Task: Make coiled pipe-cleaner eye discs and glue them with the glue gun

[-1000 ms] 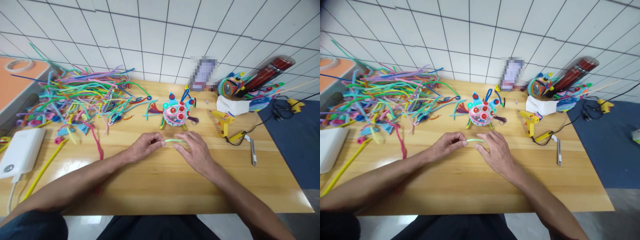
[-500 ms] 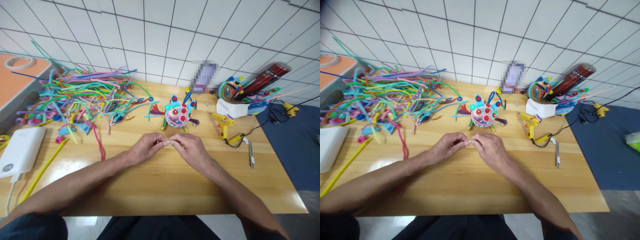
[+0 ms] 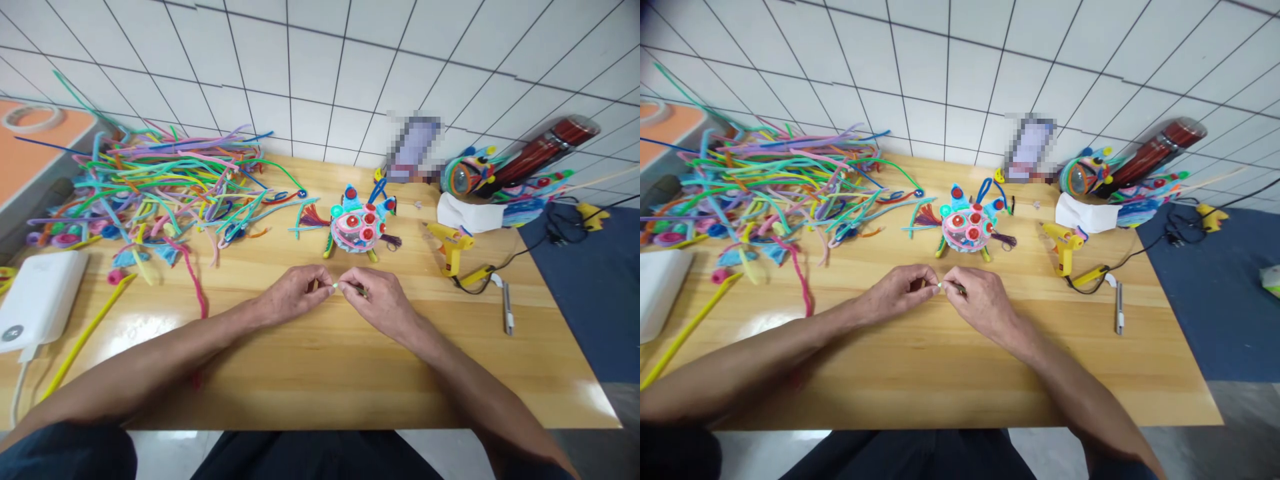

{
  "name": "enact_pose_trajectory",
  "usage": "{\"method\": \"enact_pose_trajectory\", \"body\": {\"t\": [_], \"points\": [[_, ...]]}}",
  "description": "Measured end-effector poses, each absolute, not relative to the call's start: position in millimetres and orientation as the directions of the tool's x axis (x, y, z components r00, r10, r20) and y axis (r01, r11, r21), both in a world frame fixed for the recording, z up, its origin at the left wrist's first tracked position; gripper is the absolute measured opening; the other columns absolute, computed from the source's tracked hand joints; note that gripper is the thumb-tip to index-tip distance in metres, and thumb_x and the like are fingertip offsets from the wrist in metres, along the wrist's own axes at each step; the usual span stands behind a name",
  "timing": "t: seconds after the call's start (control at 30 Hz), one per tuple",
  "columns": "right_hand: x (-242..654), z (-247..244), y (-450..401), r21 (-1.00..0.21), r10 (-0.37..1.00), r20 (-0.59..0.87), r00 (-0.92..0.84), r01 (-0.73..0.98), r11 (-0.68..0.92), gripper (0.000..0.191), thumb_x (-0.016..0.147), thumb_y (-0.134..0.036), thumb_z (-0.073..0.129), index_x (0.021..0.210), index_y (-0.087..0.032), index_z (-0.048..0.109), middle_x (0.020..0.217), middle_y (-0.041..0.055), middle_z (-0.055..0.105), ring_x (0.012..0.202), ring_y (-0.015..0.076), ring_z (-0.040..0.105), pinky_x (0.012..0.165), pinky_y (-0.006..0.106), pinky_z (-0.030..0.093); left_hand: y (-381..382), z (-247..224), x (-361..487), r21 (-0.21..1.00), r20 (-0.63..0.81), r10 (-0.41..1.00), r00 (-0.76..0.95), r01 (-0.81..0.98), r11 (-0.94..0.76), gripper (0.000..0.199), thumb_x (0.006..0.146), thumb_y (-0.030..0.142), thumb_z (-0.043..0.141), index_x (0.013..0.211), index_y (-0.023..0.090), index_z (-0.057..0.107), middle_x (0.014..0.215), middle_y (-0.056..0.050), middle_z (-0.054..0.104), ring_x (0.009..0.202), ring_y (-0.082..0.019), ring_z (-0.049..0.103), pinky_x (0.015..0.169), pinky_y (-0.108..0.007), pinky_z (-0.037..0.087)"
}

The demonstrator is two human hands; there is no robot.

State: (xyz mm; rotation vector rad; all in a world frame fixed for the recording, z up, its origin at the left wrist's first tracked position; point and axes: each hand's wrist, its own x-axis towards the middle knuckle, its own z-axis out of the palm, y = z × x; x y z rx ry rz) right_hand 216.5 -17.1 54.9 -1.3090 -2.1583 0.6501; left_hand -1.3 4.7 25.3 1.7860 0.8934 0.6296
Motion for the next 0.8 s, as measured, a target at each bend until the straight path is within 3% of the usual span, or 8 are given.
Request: {"method": "enact_pose_trajectory", "body": {"t": [0.33, 0.8], "points": [[215, 54, -14, -0.679, 0.9, 0.221, -0.376, 0.603, 0.419, 0.014, 0.093, -0.018, 0.061, 0.082, -0.022, 0.069, 0.081, 0.0019, 0.07, 0.071, 0.0144, 0.06, 0.068, 0.028, 0.044, 5, 21, -3, 0.97, -0.041, 0.81, 0.584, 0.219, -0.108, 0.027, 0.097, 0.04, 0.06, 0.088, 0.014, 0.064, 0.066, 0.006, 0.047, 0.059, -0.009, 0.037, 0.056, -0.021, 0.029], [207, 43, -19, -0.857, 0.976, 0.141, -0.167, 0.473, 0.205, 0.016, 0.091, -0.028, 0.064, 0.078, -0.021, 0.07, 0.069, -0.0015, 0.06, 0.062, 0.0123, 0.05, 0.059, 0.028, 0.038, 5, 26, 3, 0.995, -0.058, 0.895, 0.443, -0.044, 0.086, 0.036, 0.089, 0.05, 0.071, 0.086, 0.015, 0.061, 0.075, 0.003, 0.054, 0.068, -0.01, 0.045, 0.065, -0.023, 0.038]]}}
